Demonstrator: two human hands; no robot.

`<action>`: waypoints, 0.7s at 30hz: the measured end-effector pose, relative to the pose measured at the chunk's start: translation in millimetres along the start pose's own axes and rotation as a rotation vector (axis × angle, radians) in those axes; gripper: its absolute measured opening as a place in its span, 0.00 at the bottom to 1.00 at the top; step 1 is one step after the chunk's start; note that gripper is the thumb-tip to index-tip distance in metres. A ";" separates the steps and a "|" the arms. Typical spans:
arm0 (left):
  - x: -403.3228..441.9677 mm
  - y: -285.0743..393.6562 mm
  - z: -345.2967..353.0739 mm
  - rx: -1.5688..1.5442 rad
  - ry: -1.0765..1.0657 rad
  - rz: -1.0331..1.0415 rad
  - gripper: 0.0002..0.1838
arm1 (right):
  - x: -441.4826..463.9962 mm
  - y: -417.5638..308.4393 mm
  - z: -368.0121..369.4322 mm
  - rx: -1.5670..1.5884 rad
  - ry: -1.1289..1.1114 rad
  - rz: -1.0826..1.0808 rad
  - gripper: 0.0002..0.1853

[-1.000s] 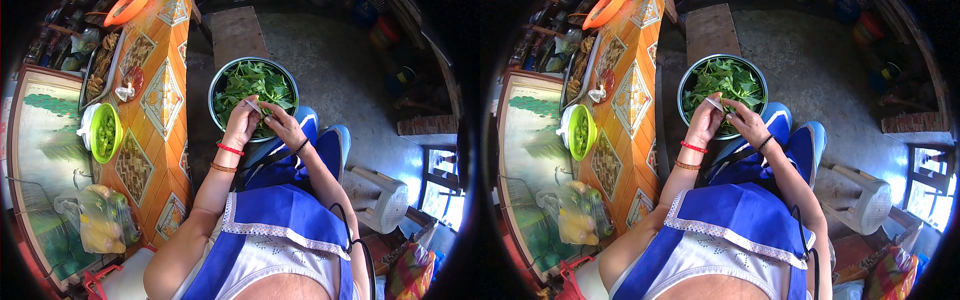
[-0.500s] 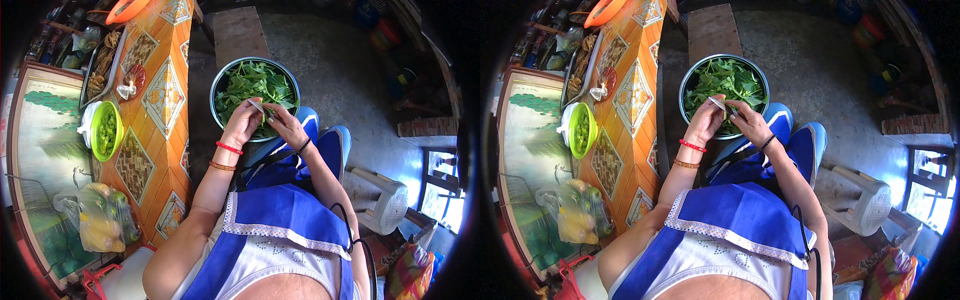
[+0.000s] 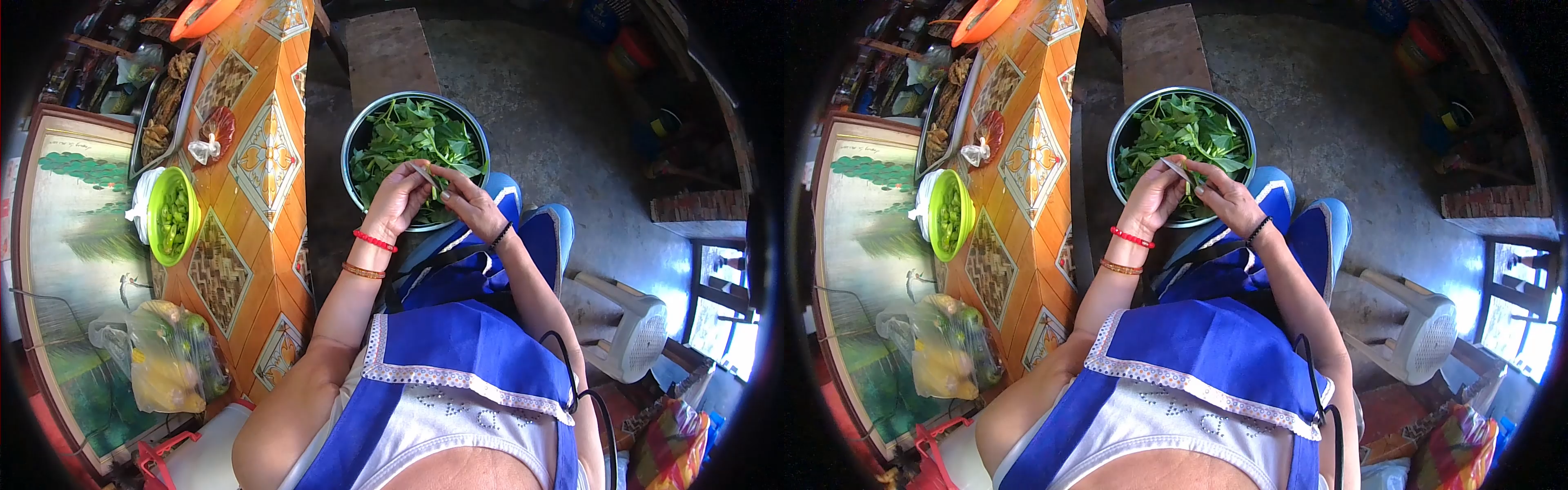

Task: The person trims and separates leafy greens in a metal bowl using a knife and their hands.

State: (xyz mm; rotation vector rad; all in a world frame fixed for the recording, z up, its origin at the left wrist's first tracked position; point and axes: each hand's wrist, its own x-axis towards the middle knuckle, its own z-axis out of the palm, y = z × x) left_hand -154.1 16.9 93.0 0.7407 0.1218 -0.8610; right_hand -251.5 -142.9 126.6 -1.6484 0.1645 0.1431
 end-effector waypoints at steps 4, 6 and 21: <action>-4.2 0.6 7.6 0.045 0.017 -0.007 0.08 | 4.2 11.6 1.9 -0.015 0.064 -0.067 0.22; -4.0 0.2 8.2 0.055 0.026 -0.012 0.08 | 2.6 8.5 1.5 -0.101 0.083 -0.054 0.22; -19.2 17.7 2.3 0.605 0.037 0.204 0.19 | 8.7 16.0 -1.2 -0.191 0.325 -0.126 0.25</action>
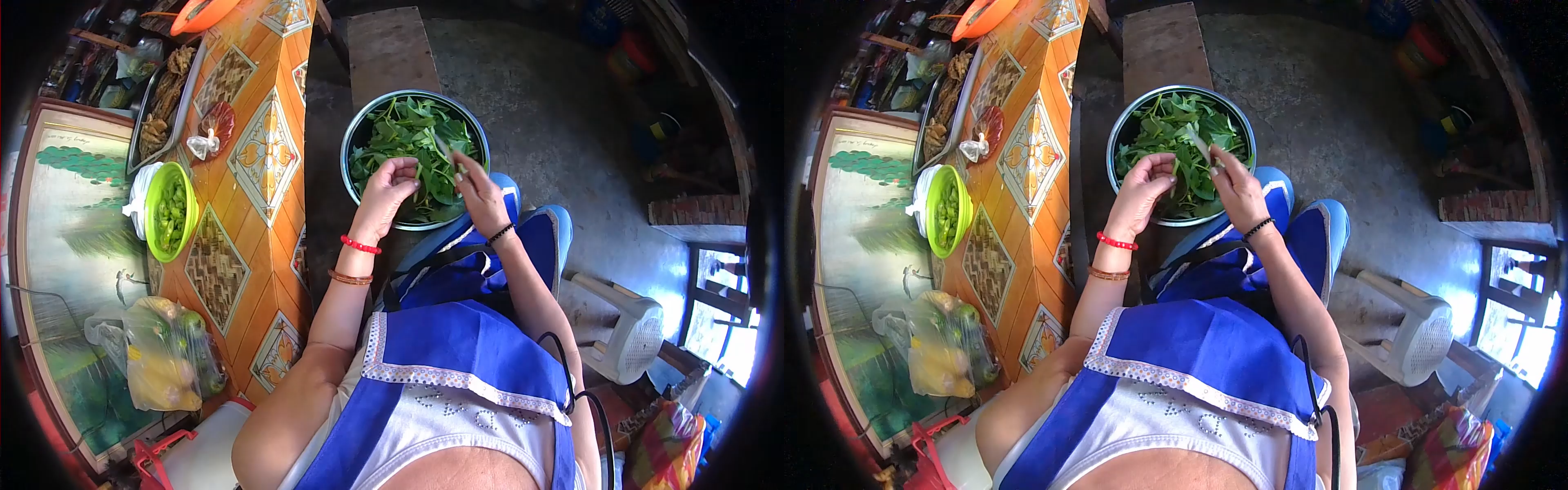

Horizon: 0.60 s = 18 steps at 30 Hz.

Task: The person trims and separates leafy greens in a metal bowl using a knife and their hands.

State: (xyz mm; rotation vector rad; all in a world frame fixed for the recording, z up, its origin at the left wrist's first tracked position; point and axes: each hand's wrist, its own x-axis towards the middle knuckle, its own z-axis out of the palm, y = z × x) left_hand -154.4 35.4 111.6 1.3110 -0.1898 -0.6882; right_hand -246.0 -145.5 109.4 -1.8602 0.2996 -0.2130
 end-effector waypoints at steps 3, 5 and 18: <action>1.2 4.1 6.7 0.094 0.032 0.046 0.17 | -7.8 -8.1 10.4 0.088 -0.254 0.228 0.31; 9.9 -2.7 2.8 0.305 0.087 0.143 0.15 | -9.6 -1.7 17.5 0.111 -0.231 0.136 0.31; 56.4 -15.1 -29.3 0.988 0.173 0.474 0.08 | -10.8 0.5 14.4 0.091 -0.260 0.255 0.16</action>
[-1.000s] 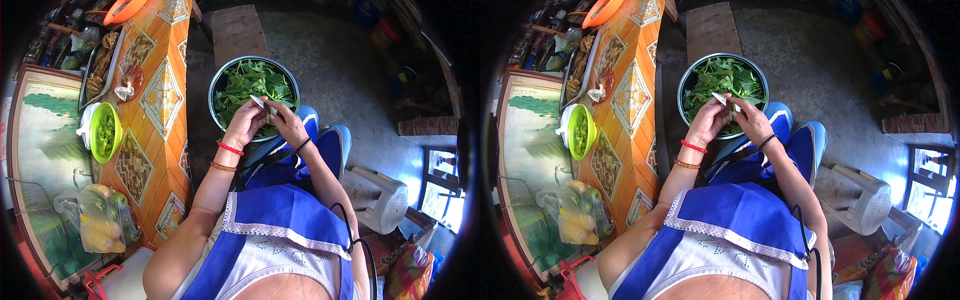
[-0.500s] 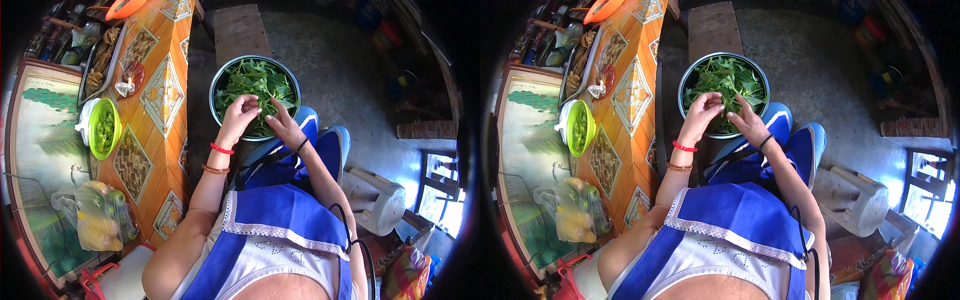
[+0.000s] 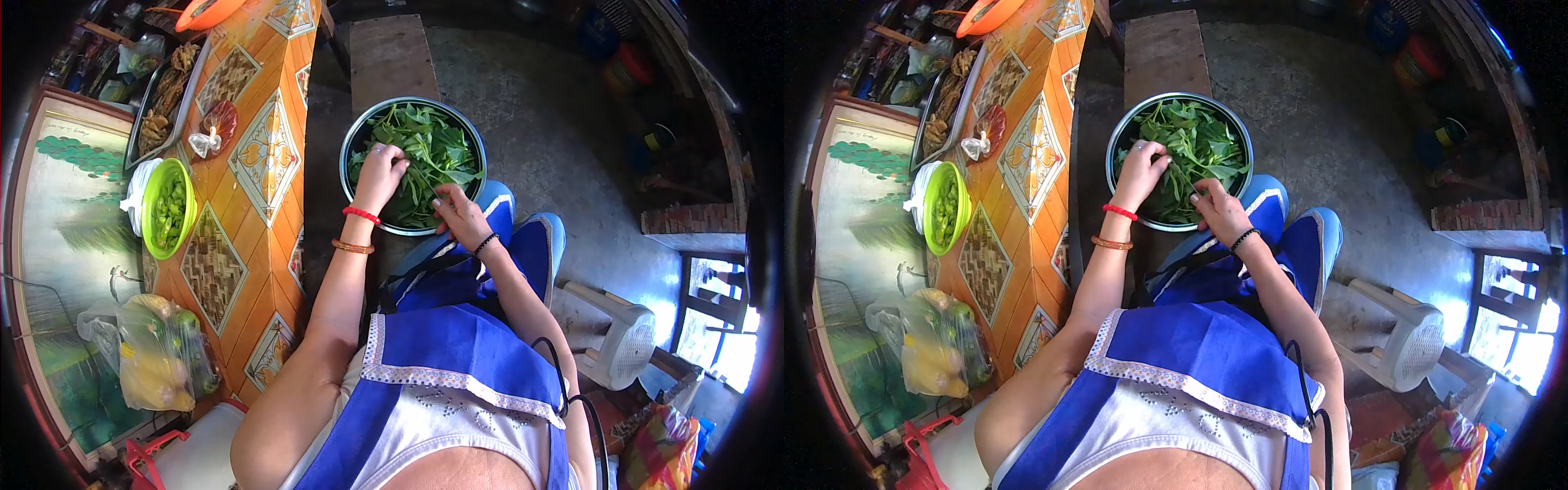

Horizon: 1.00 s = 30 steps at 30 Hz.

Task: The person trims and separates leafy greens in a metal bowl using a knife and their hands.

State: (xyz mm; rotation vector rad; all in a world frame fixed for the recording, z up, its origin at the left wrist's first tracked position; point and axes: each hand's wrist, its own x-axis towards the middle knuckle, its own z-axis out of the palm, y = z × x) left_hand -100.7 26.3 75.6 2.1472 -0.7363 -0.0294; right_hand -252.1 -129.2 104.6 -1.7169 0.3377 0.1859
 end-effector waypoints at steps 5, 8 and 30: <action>2.2 -7.7 -16.2 -0.185 0.069 -0.197 0.10 | -0.9 -4.9 1.5 0.015 0.038 0.048 0.16; 1.3 -1.9 -29.2 -0.406 0.095 -0.347 0.10 | 0.9 -3.6 -0.7 0.049 0.040 0.070 0.15; 31.6 -9.1 -21.4 -0.361 0.094 -0.246 0.10 | 8.4 15.7 -5.3 0.264 0.053 0.079 0.16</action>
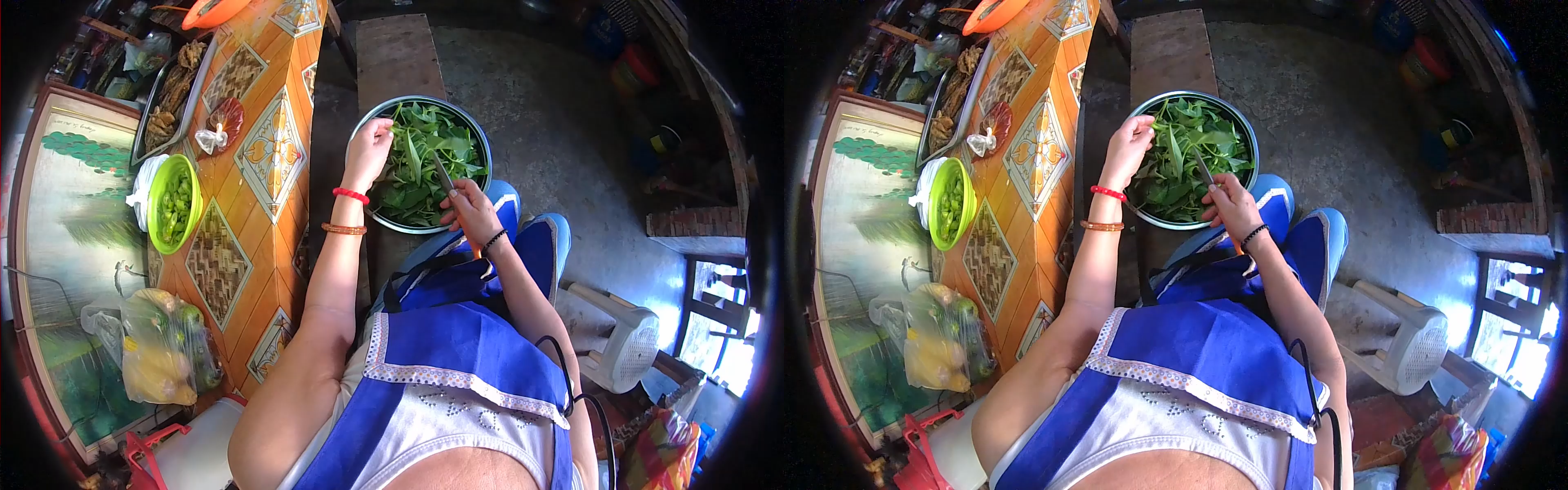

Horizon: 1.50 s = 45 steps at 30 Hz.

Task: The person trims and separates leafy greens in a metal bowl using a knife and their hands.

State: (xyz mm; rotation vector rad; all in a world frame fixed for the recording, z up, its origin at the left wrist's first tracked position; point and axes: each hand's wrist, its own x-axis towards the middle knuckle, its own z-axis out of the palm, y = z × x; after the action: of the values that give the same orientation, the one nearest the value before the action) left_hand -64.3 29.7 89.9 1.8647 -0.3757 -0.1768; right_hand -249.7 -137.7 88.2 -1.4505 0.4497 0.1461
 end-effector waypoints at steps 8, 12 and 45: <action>-29.1 33.9 14.1 0.467 0.141 0.464 0.07 | 1.4 -3.7 -6.0 0.182 0.017 0.051 0.19; -47.5 35.1 36.5 0.508 -0.056 0.431 0.03 | 1.7 -5.6 -6.8 0.215 0.049 0.064 0.19; -43.4 47.1 7.1 0.233 -0.399 -0.147 0.11 | -0.5 -8.0 -11.1 0.226 0.074 0.011 0.17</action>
State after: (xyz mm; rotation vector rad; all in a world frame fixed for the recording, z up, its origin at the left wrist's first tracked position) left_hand -115.1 24.9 129.3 2.0874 -0.5504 -0.6336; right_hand -249.5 -149.4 95.2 -1.2347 0.5179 0.0491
